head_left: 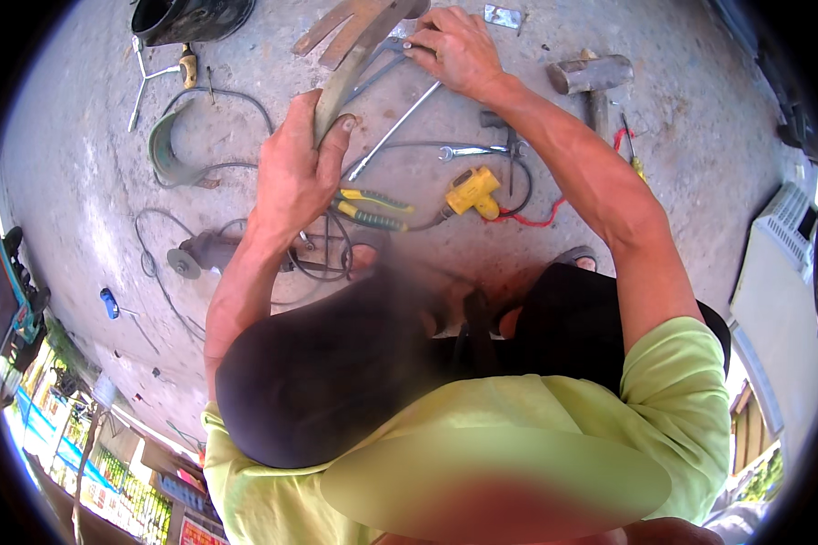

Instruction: The person hammers a small metal plate, uses pliers to hold and manipulate a metal component, and handles bolts and nuts while working on a concrete ground.

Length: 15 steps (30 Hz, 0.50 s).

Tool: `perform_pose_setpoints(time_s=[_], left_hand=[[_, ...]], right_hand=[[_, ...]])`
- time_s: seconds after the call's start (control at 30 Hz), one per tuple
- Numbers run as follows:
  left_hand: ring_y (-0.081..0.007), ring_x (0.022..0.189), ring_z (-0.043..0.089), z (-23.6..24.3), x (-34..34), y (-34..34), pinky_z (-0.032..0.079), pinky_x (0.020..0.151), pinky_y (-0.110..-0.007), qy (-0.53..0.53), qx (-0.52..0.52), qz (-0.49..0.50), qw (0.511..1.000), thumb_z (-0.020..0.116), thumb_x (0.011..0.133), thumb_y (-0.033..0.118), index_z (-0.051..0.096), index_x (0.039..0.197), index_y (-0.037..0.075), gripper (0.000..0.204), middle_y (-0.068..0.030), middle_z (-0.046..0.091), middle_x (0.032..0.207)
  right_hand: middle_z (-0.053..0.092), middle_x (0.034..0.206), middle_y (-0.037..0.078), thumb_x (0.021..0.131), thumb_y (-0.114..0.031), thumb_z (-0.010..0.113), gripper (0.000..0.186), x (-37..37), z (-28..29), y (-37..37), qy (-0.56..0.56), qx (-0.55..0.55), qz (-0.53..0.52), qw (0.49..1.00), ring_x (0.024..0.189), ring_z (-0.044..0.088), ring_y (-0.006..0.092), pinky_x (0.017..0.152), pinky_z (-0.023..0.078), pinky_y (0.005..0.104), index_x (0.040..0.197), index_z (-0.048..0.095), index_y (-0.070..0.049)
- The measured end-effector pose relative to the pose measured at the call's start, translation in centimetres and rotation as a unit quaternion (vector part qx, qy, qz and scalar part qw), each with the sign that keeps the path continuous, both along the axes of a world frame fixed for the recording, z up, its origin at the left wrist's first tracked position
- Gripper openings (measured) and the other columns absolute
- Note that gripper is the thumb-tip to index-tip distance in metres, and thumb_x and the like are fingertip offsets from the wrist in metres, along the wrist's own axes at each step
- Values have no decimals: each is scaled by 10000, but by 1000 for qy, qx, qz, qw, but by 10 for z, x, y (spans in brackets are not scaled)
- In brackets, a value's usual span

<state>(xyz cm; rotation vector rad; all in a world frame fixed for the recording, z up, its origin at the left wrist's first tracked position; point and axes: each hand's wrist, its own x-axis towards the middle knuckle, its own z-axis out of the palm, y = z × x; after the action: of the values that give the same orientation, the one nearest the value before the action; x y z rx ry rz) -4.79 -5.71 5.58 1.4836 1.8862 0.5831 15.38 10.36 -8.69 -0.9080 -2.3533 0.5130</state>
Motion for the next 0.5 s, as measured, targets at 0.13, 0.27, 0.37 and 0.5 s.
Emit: perform_pose_setpoints(time_s=[0.13,0.27,0.37,0.5], left_hand=[[-507,883,677,-19,-5,-4,528,754,-524,-4,-41,-9,999,621,992,195,548,1250,36,312,-302,686,919],[-542,908,651,-57,-11,-4,505,780,-571,49,-108,-35,992,599,997,228,533,1220,53,291,-310,684,940],[-525,904,661,-46,-12,-2,518,774,-548,58,-73,-58,994,624,987,216,545,1213,49,292,-300,689,942],[-502,893,672,5,6,-3,532,754,-509,-18,6,7,1000,649,985,195,561,1196,41,276,-289,695,945]], right_hand=[[669,1051,103,788,-177,784,164,-3,-6,4,53,43,21,997,1052,623,317,921,500,447,900,734,-69],[674,1078,112,759,-158,801,204,-1,-15,10,71,32,55,995,1087,623,322,960,495,445,927,734,-62],[677,1081,116,756,-150,802,214,-1,-19,11,76,16,65,995,1098,623,328,979,494,448,939,733,-62],[683,1086,118,762,-152,794,215,0,-29,12,72,51,38,995,1112,621,334,992,494,448,947,736,-59]])
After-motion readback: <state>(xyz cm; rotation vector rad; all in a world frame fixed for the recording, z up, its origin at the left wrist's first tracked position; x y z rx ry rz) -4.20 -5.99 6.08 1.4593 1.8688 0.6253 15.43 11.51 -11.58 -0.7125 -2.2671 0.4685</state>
